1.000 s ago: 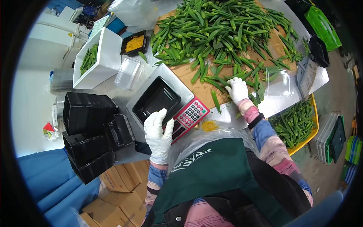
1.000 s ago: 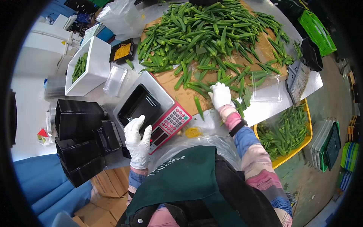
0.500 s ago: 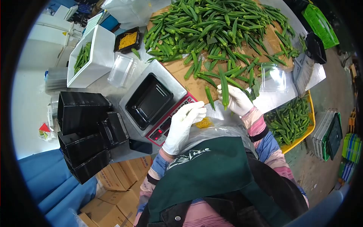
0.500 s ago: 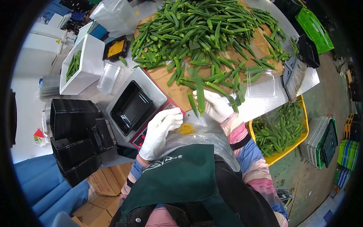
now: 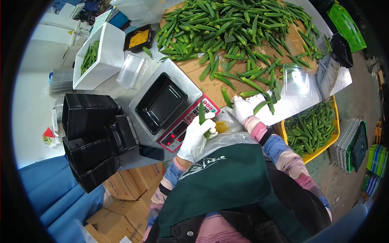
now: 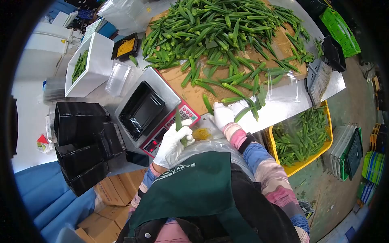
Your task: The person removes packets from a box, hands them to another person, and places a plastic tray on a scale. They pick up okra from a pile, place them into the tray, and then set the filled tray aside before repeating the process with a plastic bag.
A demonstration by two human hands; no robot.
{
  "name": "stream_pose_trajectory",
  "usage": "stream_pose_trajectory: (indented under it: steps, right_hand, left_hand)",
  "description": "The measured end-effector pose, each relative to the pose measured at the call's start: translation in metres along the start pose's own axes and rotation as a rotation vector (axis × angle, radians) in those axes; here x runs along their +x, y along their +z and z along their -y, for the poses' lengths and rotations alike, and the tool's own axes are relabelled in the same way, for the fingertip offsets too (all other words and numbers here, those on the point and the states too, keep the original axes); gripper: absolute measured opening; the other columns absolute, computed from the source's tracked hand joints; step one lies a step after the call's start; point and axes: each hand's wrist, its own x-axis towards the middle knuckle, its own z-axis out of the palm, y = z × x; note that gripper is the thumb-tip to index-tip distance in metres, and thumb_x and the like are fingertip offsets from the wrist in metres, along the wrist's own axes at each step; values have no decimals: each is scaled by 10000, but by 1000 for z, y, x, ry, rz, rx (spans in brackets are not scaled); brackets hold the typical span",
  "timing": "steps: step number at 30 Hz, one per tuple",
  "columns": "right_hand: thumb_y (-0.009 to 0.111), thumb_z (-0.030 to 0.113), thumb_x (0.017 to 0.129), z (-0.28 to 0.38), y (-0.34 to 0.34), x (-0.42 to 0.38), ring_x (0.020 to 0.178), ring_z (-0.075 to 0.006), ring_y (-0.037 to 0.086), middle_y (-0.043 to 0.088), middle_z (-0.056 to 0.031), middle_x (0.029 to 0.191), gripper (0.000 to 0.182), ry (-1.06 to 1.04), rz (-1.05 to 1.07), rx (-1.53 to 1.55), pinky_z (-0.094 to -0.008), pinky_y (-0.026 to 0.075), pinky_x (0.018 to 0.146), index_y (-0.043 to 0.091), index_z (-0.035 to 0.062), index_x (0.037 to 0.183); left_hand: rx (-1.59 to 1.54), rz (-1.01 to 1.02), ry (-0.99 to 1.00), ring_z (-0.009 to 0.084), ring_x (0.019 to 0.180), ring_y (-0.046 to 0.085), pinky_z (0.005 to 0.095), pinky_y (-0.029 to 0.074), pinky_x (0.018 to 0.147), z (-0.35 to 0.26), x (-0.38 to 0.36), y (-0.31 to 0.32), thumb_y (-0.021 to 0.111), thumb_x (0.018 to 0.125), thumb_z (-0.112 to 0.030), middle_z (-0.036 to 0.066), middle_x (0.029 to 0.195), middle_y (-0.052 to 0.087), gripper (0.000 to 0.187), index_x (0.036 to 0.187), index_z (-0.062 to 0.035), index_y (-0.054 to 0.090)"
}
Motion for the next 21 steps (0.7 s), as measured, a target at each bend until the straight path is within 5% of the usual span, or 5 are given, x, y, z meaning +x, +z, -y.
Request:
stream_pose_trajectory:
  steps: [2, 5, 9, 17, 21]
  right_hand:
    - [735, 349, 859, 0, -4, 5, 749, -252, 659, 704, -117, 873, 349, 22, 30, 11, -376, 527, 699, 657, 41, 1003]
    - [628, 278, 965, -5, -27, 12, 724, -162, 616, 704, -53, 889, 310, 348, 371, 1096, -299, 505, 676, 655, 30, 1149]
    - [546, 208, 1026, -1, -61, -6, 727, -101, 575, 682, -2, 876, 315, 312, 496, 1801, -247, 477, 671, 647, 9, 1248]
    - [602, 289, 988, 62, -92, -32, 764, -121, 645, 716, -51, 842, 291, 86, 767, 1201, -286, 521, 734, 721, 28, 1036]
    - [642, 359, 922, 29, -93, -40, 778, -218, 693, 721, -124, 850, 314, 119, 281, 601, -339, 531, 731, 739, 64, 968]
  left_hand:
    - [7, -10, 15, 114, 747, 576, 300, 525, 716, -1, 0, -2, 630, 971, -132, 25, 869, 565, 322, 1256, -3, 555]
    - [11, -29, 10, 102, 725, 568, 298, 515, 695, -5, -3, -1, 643, 967, -149, 10, 861, 559, 336, 1261, -10, 558]
    - [-54, 56, -18, 95, 725, 573, 294, 525, 711, -2, 2, -13, 647, 965, -167, -4, 857, 562, 367, 1283, -9, 555]
    - [-50, 206, -53, 170, 1003, 632, 313, 526, 890, -9, 8, 13, 622, 995, -179, 101, 1173, 627, 394, 1330, 15, 548]
    - [-147, 63, -53, 189, 1014, 613, 384, 522, 940, -10, 4, 15, 603, 1003, -178, 104, 1175, 616, 258, 1195, -9, 576]
